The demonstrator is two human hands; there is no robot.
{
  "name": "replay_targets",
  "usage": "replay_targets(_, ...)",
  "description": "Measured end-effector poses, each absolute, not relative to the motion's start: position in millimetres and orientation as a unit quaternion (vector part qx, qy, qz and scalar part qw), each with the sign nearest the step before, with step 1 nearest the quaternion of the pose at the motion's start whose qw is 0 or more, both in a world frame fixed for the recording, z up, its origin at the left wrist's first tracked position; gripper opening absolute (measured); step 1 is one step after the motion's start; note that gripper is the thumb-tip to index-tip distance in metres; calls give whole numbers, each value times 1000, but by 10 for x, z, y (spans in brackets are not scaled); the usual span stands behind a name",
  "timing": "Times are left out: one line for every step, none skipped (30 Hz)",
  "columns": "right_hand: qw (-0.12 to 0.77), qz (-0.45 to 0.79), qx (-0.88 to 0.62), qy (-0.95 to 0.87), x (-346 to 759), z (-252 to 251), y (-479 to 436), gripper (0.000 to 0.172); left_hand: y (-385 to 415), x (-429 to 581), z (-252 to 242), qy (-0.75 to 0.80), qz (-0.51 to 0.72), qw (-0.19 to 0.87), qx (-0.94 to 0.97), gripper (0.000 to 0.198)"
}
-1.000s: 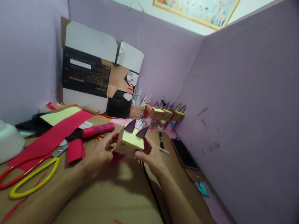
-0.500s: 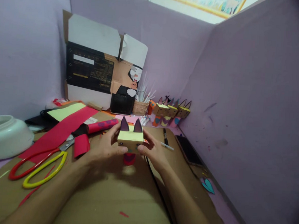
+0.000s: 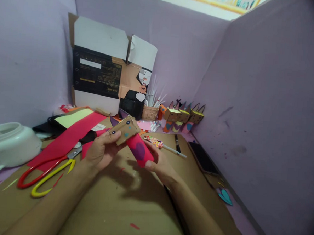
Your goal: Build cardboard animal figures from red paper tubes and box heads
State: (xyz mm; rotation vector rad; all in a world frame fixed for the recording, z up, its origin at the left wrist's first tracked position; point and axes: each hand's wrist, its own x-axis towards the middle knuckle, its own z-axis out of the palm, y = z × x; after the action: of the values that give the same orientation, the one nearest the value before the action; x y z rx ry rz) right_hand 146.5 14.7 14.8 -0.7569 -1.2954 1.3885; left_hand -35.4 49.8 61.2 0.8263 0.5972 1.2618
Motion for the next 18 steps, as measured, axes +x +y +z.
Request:
replay_targets(535, 585, -316, -521, 1457, 149, 134, 81, 507, -348, 602, 276, 564, 698, 345, 24)
replay_targets(542, 592, -317, -505, 1447, 153, 120, 82, 516, -339, 586, 287, 559, 708, 322, 22)
replay_targets(542, 601, -320, -492, 1435, 158, 106, 83, 523, -330, 566, 298, 551, 719, 302, 20)
replay_targets(538, 610, -325, -483, 1423, 165, 93, 83, 528, -320, 546, 307, 544, 727, 286, 18)
replay_targets(535, 614, -332, -476, 1410, 171, 81, 82, 530, -311, 527, 314, 539, 732, 276, 17)
replay_targets(535, 613, -341, -470, 1398, 177, 72, 79, 530, -303, 510, 318, 535, 734, 273, 17)
replay_targets(539, 608, -351, -466, 1387, 181, 66, 76, 527, -298, 498, 323, 531, 734, 276, 18)
replay_targets(544, 600, -362, -462, 1380, 182, 61, 72, 522, -294, 489, 330, 526, 732, 281, 20)
replay_targets(549, 591, -371, -459, 1374, 180, 59, 68, 517, -292, 482, 341, 519, 729, 289, 22)
replay_targets(553, 582, -380, -459, 1370, 176, 58, 64, 511, -290, 476, 352, 511, 726, 296, 23)
replay_targets(554, 572, -388, -464, 1366, 171, 57, 62, 504, -288, 472, 362, 505, 722, 303, 24)
replay_targets(553, 560, -397, -473, 1362, 166, 57, 62, 497, -283, 467, 370, 501, 719, 310, 25)
replay_targets(550, 546, -407, -484, 1356, 161, 56, 63, 490, -275, 462, 376, 499, 714, 317, 26)
replay_targets(546, 530, -419, -495, 1349, 158, 56, 64, 482, -265, 457, 378, 499, 708, 326, 28)
replay_targets(543, 513, -434, -503, 1339, 156, 56, 67, 474, -253, 453, 379, 500, 703, 335, 30)
replay_targets(540, 496, -451, -509, 1327, 155, 57, 69, 467, -240, 449, 379, 502, 697, 345, 34)
replay_targets(537, 479, -468, -513, 1314, 155, 58, 70, 461, -228, 444, 381, 503, 689, 355, 38)
replay_targets(532, 462, -484, -518, 1300, 155, 58, 71, 457, -217, 439, 386, 503, 681, 367, 43)
